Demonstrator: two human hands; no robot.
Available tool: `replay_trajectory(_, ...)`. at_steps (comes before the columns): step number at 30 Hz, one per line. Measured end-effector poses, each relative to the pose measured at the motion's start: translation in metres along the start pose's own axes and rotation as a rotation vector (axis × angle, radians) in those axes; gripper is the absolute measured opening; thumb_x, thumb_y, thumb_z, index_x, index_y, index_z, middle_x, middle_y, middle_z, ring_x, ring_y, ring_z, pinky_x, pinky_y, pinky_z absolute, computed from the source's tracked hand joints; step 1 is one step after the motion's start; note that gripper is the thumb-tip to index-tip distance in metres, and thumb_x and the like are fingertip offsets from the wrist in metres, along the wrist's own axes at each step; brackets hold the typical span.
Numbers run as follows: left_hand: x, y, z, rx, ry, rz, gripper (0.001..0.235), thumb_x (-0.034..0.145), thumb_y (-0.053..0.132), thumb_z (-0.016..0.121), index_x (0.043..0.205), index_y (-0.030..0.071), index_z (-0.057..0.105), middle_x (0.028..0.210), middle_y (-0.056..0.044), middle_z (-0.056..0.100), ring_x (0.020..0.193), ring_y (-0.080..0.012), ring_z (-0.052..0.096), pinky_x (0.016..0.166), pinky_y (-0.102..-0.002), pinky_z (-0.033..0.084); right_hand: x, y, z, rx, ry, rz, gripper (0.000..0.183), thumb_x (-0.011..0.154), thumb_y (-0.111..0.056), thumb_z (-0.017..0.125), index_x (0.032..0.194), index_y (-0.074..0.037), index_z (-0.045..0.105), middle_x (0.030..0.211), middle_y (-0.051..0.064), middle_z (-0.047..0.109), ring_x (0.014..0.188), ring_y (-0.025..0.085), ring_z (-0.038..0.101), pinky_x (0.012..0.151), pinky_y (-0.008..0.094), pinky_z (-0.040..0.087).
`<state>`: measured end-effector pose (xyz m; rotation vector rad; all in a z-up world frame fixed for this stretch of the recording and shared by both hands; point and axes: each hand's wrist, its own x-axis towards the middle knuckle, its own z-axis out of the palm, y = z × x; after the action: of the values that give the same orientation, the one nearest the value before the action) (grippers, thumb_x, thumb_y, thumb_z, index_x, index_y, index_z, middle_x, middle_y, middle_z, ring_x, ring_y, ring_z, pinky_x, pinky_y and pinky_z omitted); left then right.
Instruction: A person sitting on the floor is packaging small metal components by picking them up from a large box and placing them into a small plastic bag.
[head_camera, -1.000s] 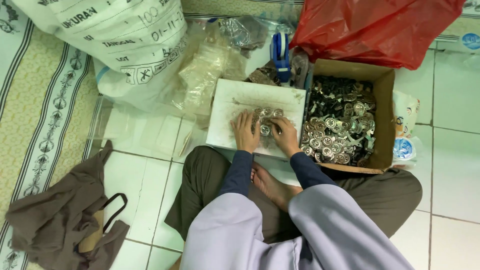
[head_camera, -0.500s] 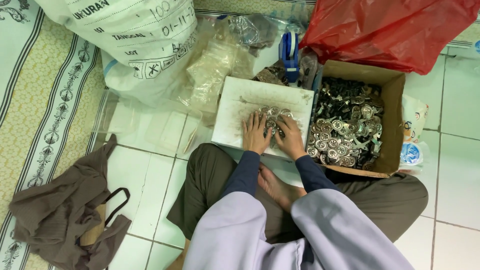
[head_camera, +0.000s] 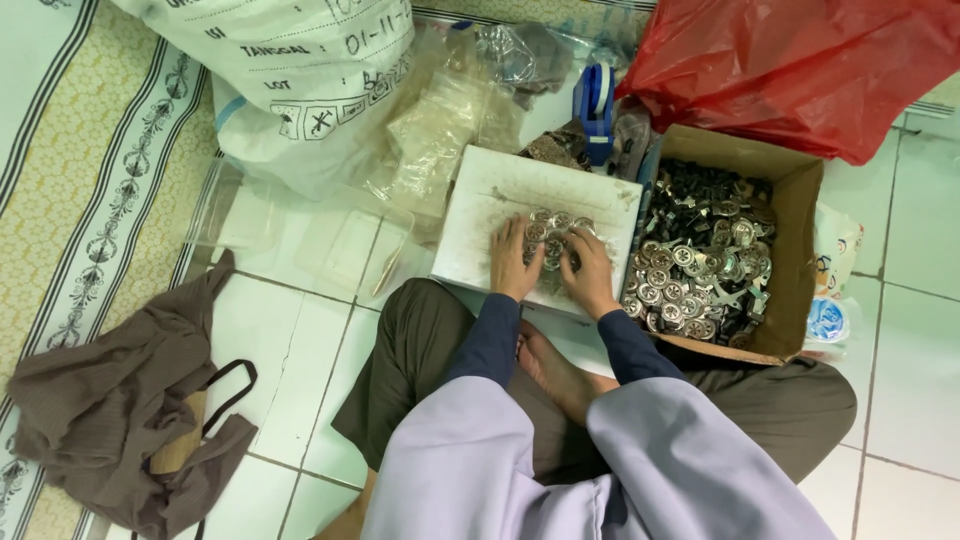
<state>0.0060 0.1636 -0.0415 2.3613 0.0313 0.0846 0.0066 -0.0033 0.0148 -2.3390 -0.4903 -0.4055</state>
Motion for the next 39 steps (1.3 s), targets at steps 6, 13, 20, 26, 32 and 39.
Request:
replay_trajectory(6, 0.025, -0.034, -0.046, -0.091, 0.315, -0.093, 0.058, 0.103, 0.030, 0.057, 0.153, 0.013, 0.036, 0.159, -0.024, 0.036, 0.149, -0.0411, 0.033, 0.122, -0.064, 0.023, 0.050, -0.047, 0.017, 0.168, -0.105, 0.005, 0.029, 0.096, -0.007, 0.066, 0.125, -0.008, 0.069, 0.128, 0.018, 0.063, 0.126, 0.040, 0.058, 0.105, 0.051, 0.048)
replay_trajectory(13, 0.054, -0.100, -0.082, 0.030, 0.297, -0.355, 0.032, 0.102, 0.022, 0.055, 0.132, 0.011, 0.059, 0.160, -0.023, 0.033, 0.152, -0.0391, 0.030, 0.124, -0.054, 0.030, 0.102, -0.103, 0.069, 0.187, -0.398, -0.110, 0.036, 0.096, -0.007, 0.062, 0.132, -0.012, 0.064, 0.143, 0.021, 0.053, 0.138, 0.045, 0.046, 0.112, 0.057, 0.043)
replay_trajectory(20, 0.064, -0.084, -0.120, 0.695, -0.102, -0.461, 0.030, 0.102, 0.024, 0.052, 0.121, 0.022, 0.074, 0.168, -0.005, 0.028, 0.159, -0.0257, 0.008, 0.124, -0.068, -0.006, 0.122, -0.098, 0.144, -0.100, -0.589, -0.222, 0.032, 0.107, -0.025, 0.051, 0.130, -0.011, 0.068, 0.152, 0.019, 0.051, 0.146, 0.041, 0.038, 0.119, 0.062, 0.028)
replay_trajectory(26, 0.060, -0.083, -0.129, 0.637, -0.180, -0.452, 0.036, 0.105, 0.024, 0.043, 0.135, 0.024, 0.064, 0.159, 0.004, 0.045, 0.155, -0.0178, 0.022, 0.117, -0.076, -0.014, 0.119, -0.088, 0.171, -0.254, -0.686, -0.158, 0.043, 0.110, -0.039, 0.041, 0.136, -0.017, 0.067, 0.158, 0.013, 0.047, 0.154, 0.033, 0.028, 0.125, 0.057, 0.010)
replay_trajectory(32, 0.048, -0.077, -0.130, 0.483, 0.017, -0.364, 0.036, 0.104, 0.020, 0.048, 0.137, 0.022, 0.063, 0.151, 0.004, 0.056, 0.148, -0.0134, 0.038, 0.119, -0.074, -0.013, 0.121, -0.080, 0.174, -0.138, -0.656, -0.122, 0.042, 0.109, -0.035, 0.045, 0.134, -0.009, 0.067, 0.155, 0.016, 0.050, 0.152, 0.034, 0.031, 0.124, 0.057, 0.011)
replay_trajectory(39, 0.050, -0.052, -0.135, 0.234, 0.363, -0.175, 0.028, 0.103, 0.021, 0.056, 0.129, 0.024, 0.067, 0.130, 0.003, 0.070, 0.125, -0.0162, 0.064, 0.124, -0.067, 0.003, 0.138, -0.094, 0.134, 0.320, -0.399, 0.061, 0.033, 0.102, -0.017, 0.060, 0.130, -0.002, 0.064, 0.139, 0.022, 0.055, 0.138, 0.043, 0.047, 0.117, 0.059, 0.035)
